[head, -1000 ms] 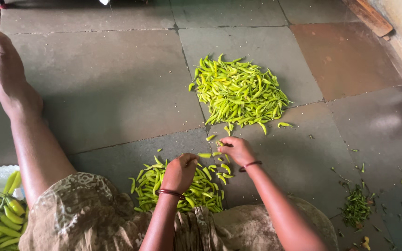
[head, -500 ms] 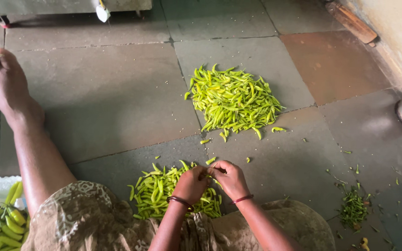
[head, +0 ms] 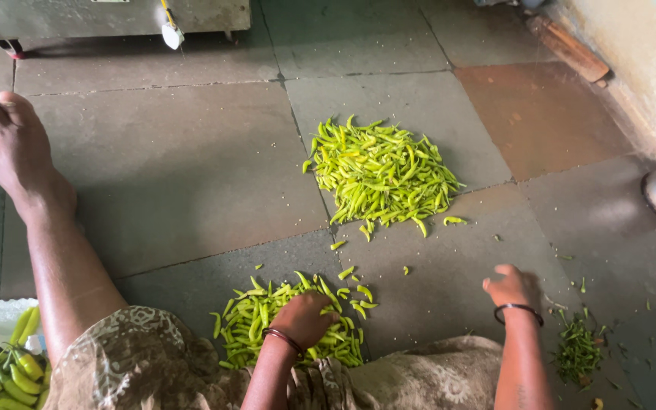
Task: The person sits on the floor and removes the stems from green chilies by hand. They pick up chilies from a pile, pull off the stems, and place the trimmed chilies into a separate pile on the floor.
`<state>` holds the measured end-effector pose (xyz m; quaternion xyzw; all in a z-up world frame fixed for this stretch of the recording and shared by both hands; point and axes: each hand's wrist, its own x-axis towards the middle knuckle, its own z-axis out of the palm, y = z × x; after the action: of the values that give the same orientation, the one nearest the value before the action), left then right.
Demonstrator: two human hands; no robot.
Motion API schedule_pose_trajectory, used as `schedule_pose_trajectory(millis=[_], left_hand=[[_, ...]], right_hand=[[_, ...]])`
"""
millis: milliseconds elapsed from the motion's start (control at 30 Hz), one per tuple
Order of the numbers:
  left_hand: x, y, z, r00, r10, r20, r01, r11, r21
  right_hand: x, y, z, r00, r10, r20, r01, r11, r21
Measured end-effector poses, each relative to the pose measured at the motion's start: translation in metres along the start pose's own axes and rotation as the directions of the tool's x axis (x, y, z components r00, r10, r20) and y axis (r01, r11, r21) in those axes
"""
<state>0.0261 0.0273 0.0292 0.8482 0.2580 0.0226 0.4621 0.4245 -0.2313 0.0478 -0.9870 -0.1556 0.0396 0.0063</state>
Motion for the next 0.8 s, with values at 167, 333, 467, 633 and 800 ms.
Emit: schedule_pose_trajectory(millis=[167, 333, 467, 633, 800], left_hand=[[0.007, 0.003, -0.006, 0.966, -0.034, -0.254, -0.013, 0.983, -0.183], [0.004, 0.001, -0.012, 0.953, -0.132, -0.273, 0.068, 0.97, -0.232], [0.007, 0.0, -0.011, 0.948, -0.073, -0.311, 0.017, 0.983, -0.181], [0.005, 0.005, -0.007, 0.944, -0.124, -0.305, 0.05, 0.97, -0.239], [0.003, 0.011, -0.017, 0.944, -0.112, -0.311, 0.036, 0.97, -0.242]], right_hand=[[0.02, -0.033, 0.097, 0.946, -0.252, 0.205, 0.159, 0.908, 0.387], [-0.001, -0.157, 0.159, 0.814, -0.572, -0.098, 0.58, 0.793, 0.188], [-0.021, -0.211, 0.135, 0.744, -0.605, -0.282, 0.667, 0.655, 0.354], [-0.092, -0.242, 0.099, 0.494, -0.846, -0.2, 0.827, 0.386, 0.409], [-0.12, -0.271, 0.061, 0.099, -0.974, -0.202, 0.904, 0.003, 0.428]])
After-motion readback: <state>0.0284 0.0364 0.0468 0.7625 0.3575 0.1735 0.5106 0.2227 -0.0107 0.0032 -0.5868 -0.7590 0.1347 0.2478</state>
